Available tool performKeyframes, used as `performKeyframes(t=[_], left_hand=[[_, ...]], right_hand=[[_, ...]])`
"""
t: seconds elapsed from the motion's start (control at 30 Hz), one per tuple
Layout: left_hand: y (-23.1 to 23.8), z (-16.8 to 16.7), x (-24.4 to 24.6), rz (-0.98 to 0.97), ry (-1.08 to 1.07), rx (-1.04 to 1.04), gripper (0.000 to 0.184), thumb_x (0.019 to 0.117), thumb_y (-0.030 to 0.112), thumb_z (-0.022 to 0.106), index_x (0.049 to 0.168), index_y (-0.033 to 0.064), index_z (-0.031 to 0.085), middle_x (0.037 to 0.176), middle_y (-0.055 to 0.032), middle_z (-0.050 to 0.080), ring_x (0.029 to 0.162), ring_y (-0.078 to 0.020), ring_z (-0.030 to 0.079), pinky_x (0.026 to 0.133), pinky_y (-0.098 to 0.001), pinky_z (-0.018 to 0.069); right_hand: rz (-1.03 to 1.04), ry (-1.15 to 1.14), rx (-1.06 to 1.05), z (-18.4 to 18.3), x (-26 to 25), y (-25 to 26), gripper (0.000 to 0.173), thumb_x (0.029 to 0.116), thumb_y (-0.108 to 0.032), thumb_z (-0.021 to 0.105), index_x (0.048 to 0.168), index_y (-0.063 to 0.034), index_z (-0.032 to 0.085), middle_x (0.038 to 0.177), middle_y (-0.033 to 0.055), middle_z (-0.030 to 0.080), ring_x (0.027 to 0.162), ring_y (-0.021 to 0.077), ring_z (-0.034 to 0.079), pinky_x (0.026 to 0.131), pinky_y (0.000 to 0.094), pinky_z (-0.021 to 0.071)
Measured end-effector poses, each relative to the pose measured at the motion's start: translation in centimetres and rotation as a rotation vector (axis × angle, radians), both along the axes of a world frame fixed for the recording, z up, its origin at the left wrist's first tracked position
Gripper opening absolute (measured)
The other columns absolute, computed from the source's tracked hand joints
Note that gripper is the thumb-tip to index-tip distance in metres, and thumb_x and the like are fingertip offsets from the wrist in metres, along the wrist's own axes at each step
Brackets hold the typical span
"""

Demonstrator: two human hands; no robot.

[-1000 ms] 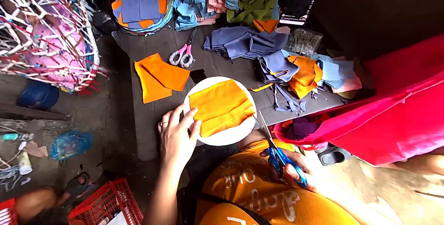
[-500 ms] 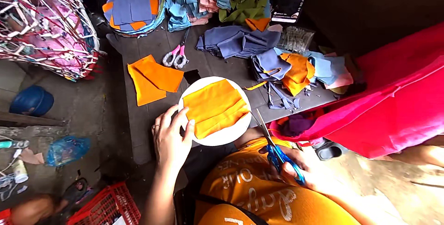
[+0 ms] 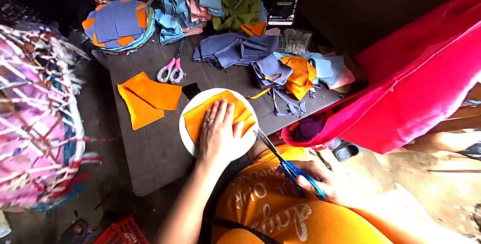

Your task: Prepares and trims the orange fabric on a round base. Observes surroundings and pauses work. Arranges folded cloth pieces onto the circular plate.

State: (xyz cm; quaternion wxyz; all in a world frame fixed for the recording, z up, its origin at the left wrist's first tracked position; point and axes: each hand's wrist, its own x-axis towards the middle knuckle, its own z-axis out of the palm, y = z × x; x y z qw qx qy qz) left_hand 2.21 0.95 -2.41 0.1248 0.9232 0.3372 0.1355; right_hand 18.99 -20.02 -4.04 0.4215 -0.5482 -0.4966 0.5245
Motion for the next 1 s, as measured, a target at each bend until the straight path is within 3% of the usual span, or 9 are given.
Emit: performKeyframes(t=[0.1, 0.23, 0.4, 0.6, 0.7, 1.0], left_hand=[[-0.2, -0.4, -0.1, -0.031, 0.059, 0.013, 0.059, 0.1042, 0.04, 0.048, 0.15, 0.0025, 0.049, 0.159, -0.0163, 0.041, 0.152, -0.0342, 0.032, 0.123, -0.0534, 0.0216], [-0.2, -0.6, -0.3, -0.033, 0.101, 0.049, 0.071, 0.1018, 0.053, 0.045, 0.153, 0.0041, 0.044, 0.162, -0.0148, 0.037, 0.154, -0.0322, 0.028, 0.125, -0.0509, 0.0193], [-0.3, -0.6, -0.2, -0.029, 0.119, 0.074, 0.079, 0.0993, 0.061, 0.041, 0.154, 0.0039, 0.044, 0.162, -0.0151, 0.037, 0.154, -0.0316, 0.027, 0.125, -0.0508, 0.0191], [-0.2, -0.7, -0.2, -0.029, 0.112, 0.089, 0.082, 0.0986, 0.064, 0.039, 0.152, 0.0029, 0.045, 0.162, -0.0159, 0.038, 0.153, -0.0319, 0.029, 0.124, -0.0514, 0.0199], [-0.2, -0.9, -0.2, -0.027, 0.1, 0.097, 0.081, 0.0984, 0.064, 0.04, 0.152, 0.0034, 0.046, 0.161, -0.0154, 0.039, 0.153, -0.0313, 0.03, 0.124, -0.0503, 0.0207], [-0.3, -0.6, -0.1, -0.018, 0.145, 0.065, 0.083, 0.0983, 0.066, 0.039, 0.155, 0.0049, 0.042, 0.164, -0.0142, 0.034, 0.155, -0.0297, 0.024, 0.125, -0.0495, 0.0173]], right_hand=[[0.019, 0.029, -0.035, 0.1, -0.2, 0.0, 0.076, 0.0919, -0.075, 0.05, 0.112, -0.0034, 0.066, 0.078, -0.0138, 0.061, 0.07, -0.0125, 0.054, 0.065, 0.0086, 0.0451], [-0.006, 0.037, -0.056, 0.1, -0.8, 0.5, 0.077, 0.092, -0.074, 0.049, 0.114, -0.0026, 0.066, 0.076, -0.0136, 0.06, 0.067, -0.0106, 0.054, 0.064, 0.0105, 0.0458], [-0.109, 0.056, -0.102, -0.2, -2.3, 1.1, 0.066, 0.092, -0.065, 0.056, 0.115, -0.0036, 0.065, 0.076, -0.0125, 0.062, 0.067, -0.0066, 0.059, 0.067, 0.0147, 0.0511], [-0.18, -0.076, -0.099, -0.7, -3.2, 1.5, 0.054, 0.0945, -0.047, 0.059, 0.116, 0.0014, 0.065, 0.077, -0.0062, 0.062, 0.065, -0.0053, 0.055, 0.064, 0.0152, 0.048], [-0.2, -0.185, -0.052, -1.3, -3.4, 1.7, 0.053, 0.0954, -0.048, 0.059, 0.114, 0.0012, 0.067, 0.08, -0.002, 0.064, 0.068, -0.0044, 0.056, 0.066, 0.0157, 0.0476], [-0.265, -0.199, -0.01, -1.3, -3.8, 1.7, 0.042, 0.0962, -0.039, 0.062, 0.105, 0.0014, 0.068, 0.077, -0.0029, 0.065, 0.065, -0.0059, 0.057, 0.063, 0.0137, 0.0475]])
